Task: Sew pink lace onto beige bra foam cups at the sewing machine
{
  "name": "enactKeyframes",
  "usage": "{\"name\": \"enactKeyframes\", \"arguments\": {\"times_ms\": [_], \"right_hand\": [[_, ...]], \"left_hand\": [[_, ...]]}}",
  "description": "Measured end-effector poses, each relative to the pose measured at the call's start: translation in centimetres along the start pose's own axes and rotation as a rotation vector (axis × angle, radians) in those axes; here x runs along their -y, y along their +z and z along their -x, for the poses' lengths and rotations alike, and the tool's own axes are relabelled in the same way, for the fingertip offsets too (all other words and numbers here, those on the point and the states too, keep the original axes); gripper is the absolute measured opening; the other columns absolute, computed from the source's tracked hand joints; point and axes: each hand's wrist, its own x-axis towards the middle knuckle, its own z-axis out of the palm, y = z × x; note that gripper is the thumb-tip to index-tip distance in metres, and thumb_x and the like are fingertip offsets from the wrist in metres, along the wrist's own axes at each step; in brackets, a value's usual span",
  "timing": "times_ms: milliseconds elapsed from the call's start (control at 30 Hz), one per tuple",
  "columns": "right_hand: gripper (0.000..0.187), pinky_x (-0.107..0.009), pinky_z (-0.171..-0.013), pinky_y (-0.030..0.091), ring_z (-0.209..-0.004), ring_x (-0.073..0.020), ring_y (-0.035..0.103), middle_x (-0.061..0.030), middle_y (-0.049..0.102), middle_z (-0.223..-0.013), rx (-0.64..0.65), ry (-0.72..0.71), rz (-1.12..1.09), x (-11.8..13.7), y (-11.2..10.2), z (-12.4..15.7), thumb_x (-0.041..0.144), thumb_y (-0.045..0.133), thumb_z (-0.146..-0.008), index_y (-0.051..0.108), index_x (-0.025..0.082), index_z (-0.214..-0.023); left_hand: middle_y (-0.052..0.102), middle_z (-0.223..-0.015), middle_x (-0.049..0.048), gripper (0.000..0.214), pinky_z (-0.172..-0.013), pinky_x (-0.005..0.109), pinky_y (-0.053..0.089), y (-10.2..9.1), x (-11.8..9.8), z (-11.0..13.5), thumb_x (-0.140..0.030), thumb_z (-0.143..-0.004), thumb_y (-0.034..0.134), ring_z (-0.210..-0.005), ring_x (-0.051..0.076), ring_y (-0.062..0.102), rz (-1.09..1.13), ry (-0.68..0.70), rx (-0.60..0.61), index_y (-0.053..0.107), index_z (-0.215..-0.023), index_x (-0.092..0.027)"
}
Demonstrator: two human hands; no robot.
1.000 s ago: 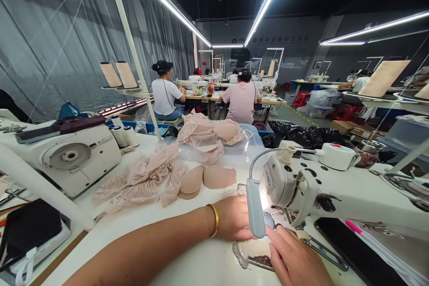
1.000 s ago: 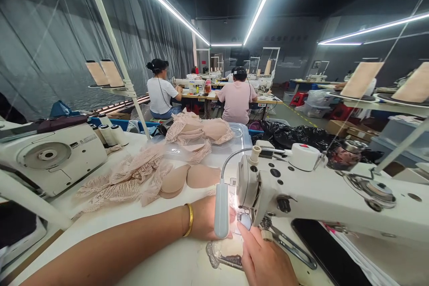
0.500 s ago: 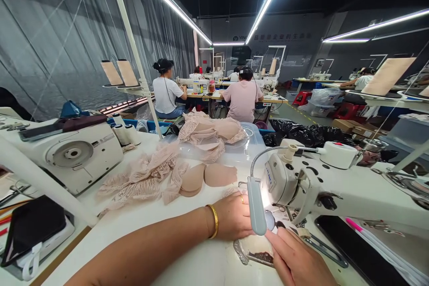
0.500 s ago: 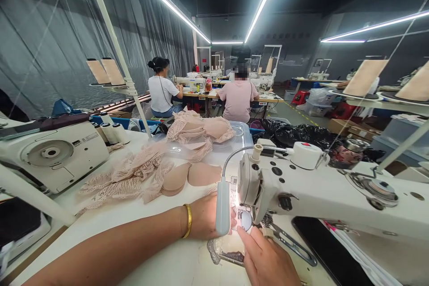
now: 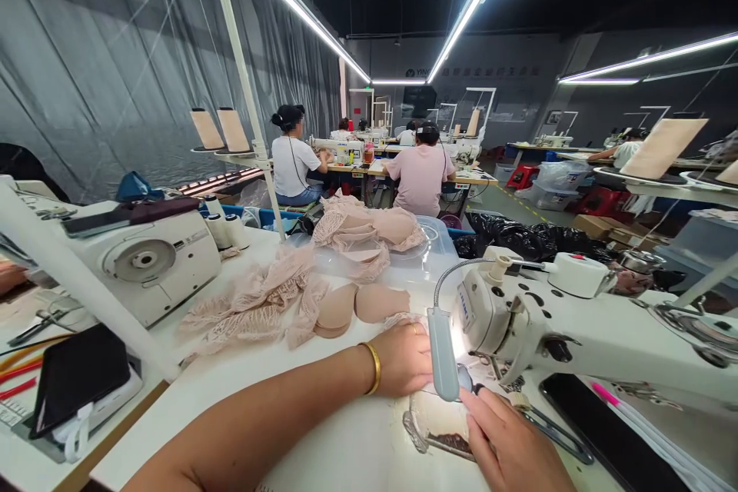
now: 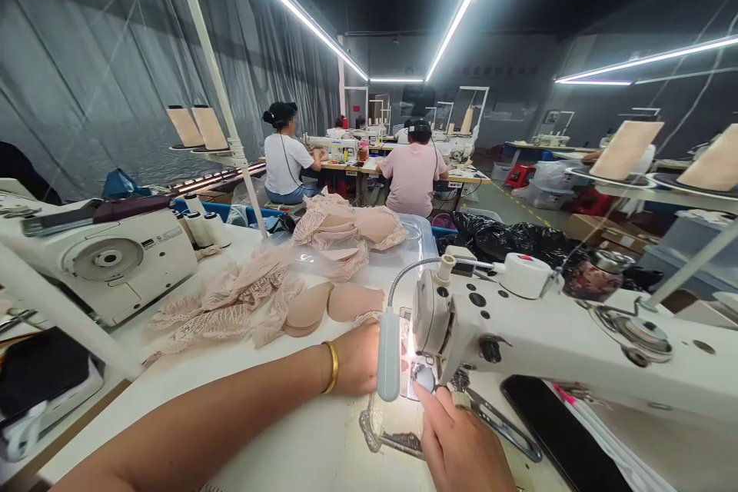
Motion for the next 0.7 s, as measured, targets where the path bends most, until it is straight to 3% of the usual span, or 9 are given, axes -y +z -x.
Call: {"name": "enactKeyframes", "arguments": {"times_ms": [133, 200, 267, 367, 467, 533, 600, 633, 700], "right_hand": [[0.027, -0.025, -0.049, 0.052, -0.058, -0.0154, 0.071, 0.0013, 0.068, -0.078, -0.06, 0.006, -0.097, -0.2, -0.2, 0.1, 0.016, 0.042, -0.102, 0.064, 0.023, -0.116], [0.024, -0.025, -0.055, 0.054, -0.064, -0.0164, 0.072, 0.0, 0.071, -0.082, -0.071, 0.046, -0.208, 0.2, -0.1, 0.6, 0.021, 0.046, -0.103, 0.068, 0.025, -0.114], [0.021, -0.027, -0.062, 0.055, -0.068, -0.0175, 0.071, -0.0003, 0.072, -0.084, -0.025, 0.213, -0.411, 1.4, 0.1, 0.9, 0.032, 0.049, -0.105, 0.069, 0.028, -0.113], [0.037, -0.029, -0.059, 0.049, -0.069, -0.0192, 0.068, 0.0, 0.071, -0.083, 0.075, 0.665, -0.886, 4.4, 0.4, 0.1, 0.056, 0.05, -0.104, 0.059, 0.027, -0.124], [0.063, -0.027, -0.053, 0.041, -0.058, -0.0172, 0.06, 0.0039, 0.065, -0.073, 0.062, 0.915, -1.252, 7.5, 0.5, -1.7, 0.069, 0.062, -0.093, 0.047, 0.023, -0.134], [0.069, -0.027, -0.052, 0.041, -0.052, -0.0152, 0.055, 0.0066, 0.062, -0.068, 0.025, 0.944, -1.322, 9.2, 0.5, -2.4, 0.069, 0.07, -0.088, 0.047, 0.023, -0.134], [0.07, -0.027, -0.05, 0.043, -0.051, -0.0153, 0.055, 0.0061, 0.062, -0.07, -0.015, 0.945, -1.315, 10.9, 0.5, -2.0, 0.069, 0.071, -0.088, 0.048, 0.025, -0.137], [0.069, -0.027, -0.049, 0.044, -0.052, -0.0157, 0.056, 0.0055, 0.063, -0.071, -0.029, 0.939, -1.303, 11.7, 0.6, -1.4, 0.069, 0.071, -0.089, 0.049, 0.026, -0.138], [0.06, -0.027, -0.05, 0.049, -0.053, -0.0169, 0.06, 0.0041, 0.065, -0.071, -0.018, 0.899, -1.252, 13.3, 0.9, 0.4, 0.067, 0.068, -0.092, 0.054, 0.029, -0.136]], "left_hand": [[0.069, -0.094, 0.007, 0.004, -0.081, 0.039, 0.052, 0.3, 0.2, 0.0, -0.017, -0.088, 0.065, -0.089, 0.024, 0.065, -0.022, -0.027, 0.019, 0.062, -0.089, -0.019], [0.069, -0.09, 0.0073, 0.016, -0.079, 0.036, 0.053, 0.0, 0.4, 0.7, -0.006, -0.08, 0.065, -0.085, 0.023, 0.066, -0.02, -0.05, 0.008, 0.06, -0.09, -0.017], [0.071, -0.094, 0.0075, 0.022, -0.079, 0.033, 0.055, -0.8, 0.0, 2.0, -0.002, -0.081, 0.062, -0.086, 0.021, 0.068, -0.001, -0.07, -0.015, 0.06, -0.097, -0.017], [0.075, -0.111, 0.0076, 0.024, -0.094, 0.03, 0.055, -2.2, -2.8, 5.0, -0.007, -0.095, 0.054, -0.103, 0.017, 0.071, 0.169, -0.05, -0.127, 0.06, -0.114, -0.019], [0.074, -0.125, 0.0115, 0.024, -0.112, 0.042, 0.048, -2.6, -8.0, 8.3, -0.034, -0.098, 0.065, -0.121, 0.025, 0.067, 0.683, -0.156, -0.237, 0.067, -0.118, -0.022], [0.077, -0.105, 0.0088, 0.047, -0.091, 0.036, 0.058, -2.3, -11.7, 9.9, -0.06, -0.082, 0.081, -0.098, 0.024, 0.073, 1.204, -0.411, -0.104, 0.072, -0.109, -0.022], [0.076, -0.096, 0.0085, 0.06, -0.079, 0.035, 0.06, -2.2, -14.4, 10.7, -0.075, -0.088, 0.066, -0.083, 0.021, 0.074, 1.445, -0.606, -0.08, 0.072, -0.109, -0.02], [0.076, -0.097, 0.01, 0.062, -0.082, 0.036, 0.06, -2.3, -15.2, 10.8, -0.077, -0.085, 0.068, -0.084, 0.021, 0.074, 1.648, -0.751, -0.16, 0.072, -0.107, -0.019], [0.075, -0.106, 0.0148, 0.063, -0.096, 0.04, 0.057, -3.0, -15.8, 10.4, -0.072, -0.079, 0.079, -0.098, 0.025, 0.075, 1.928, -0.938, -0.52, 0.072, -0.107, -0.016]]}}
